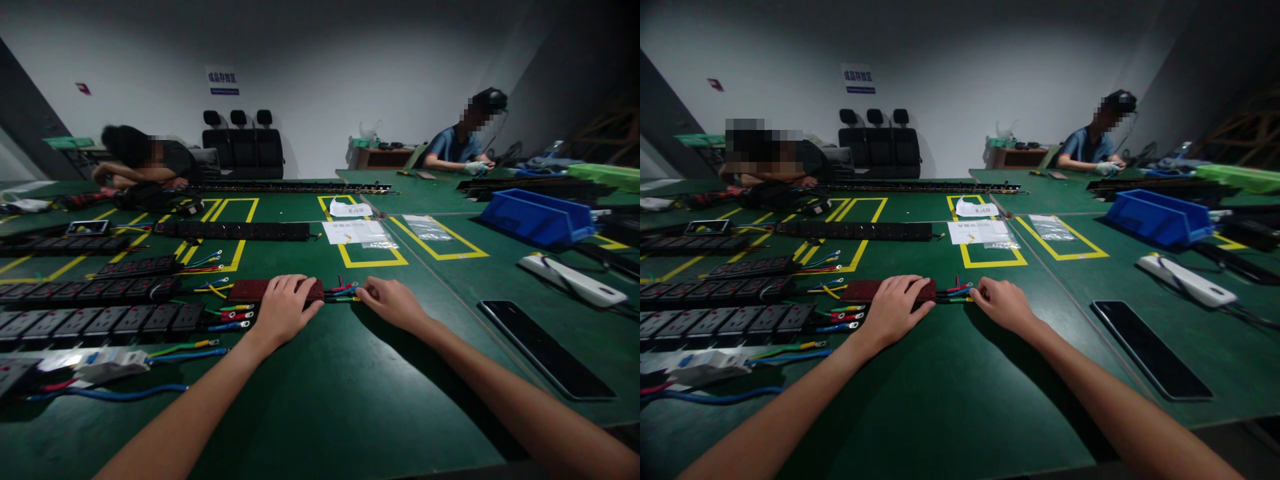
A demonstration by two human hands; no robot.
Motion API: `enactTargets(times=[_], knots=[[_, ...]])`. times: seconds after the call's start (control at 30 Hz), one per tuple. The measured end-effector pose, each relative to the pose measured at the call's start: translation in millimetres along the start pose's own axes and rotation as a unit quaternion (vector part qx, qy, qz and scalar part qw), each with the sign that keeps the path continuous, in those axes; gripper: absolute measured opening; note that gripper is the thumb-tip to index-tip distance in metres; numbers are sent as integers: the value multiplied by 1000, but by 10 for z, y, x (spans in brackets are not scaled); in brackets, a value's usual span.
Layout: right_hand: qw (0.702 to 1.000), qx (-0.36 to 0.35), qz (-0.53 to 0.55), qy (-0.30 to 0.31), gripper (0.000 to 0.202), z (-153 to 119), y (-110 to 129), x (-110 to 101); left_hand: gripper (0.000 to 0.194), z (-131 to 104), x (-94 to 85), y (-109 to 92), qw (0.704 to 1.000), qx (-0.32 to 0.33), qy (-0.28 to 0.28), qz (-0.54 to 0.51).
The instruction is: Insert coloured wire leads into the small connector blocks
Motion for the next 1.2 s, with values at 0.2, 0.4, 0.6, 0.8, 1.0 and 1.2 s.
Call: enactTargets(times=[0.2, 0.4, 0.6, 0.8, 1.0, 1.2], knots=[[1000, 2, 3, -2, 37, -3, 0, -2, 47, 0, 0, 2, 1000, 1, -3, 0], [1000, 0, 3, 3, 37, -2, 9, -1, 47, 0, -3, 0, 1000, 1, -6, 6], [1000, 7, 1, 3, 36, -1, -14, 6, 48, 0, 4, 1, 1000, -1, -3, 6], [1000, 6, 3, 6, 35, 2, -4, 6, 48, -1, -1, 1, 1000, 2, -7, 5], [1000, 5, 3, 0, 36, -1, 0, -2, 49, 2, 4, -1, 1000, 0, 0, 8], [1000, 8, 1, 3, 36, -1, -10, 5, 48, 2, 1, -4, 1000, 1, -2, 8]])
Point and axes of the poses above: each hand's wrist, its own z-axis towards the middle knuckle, its own x-axis out of the palm, y = z × x, the point moved 9 cm from there along z, towards the middle knuckle, and after that the axes turned 5 degrees about -x, right-handed, at the moved point
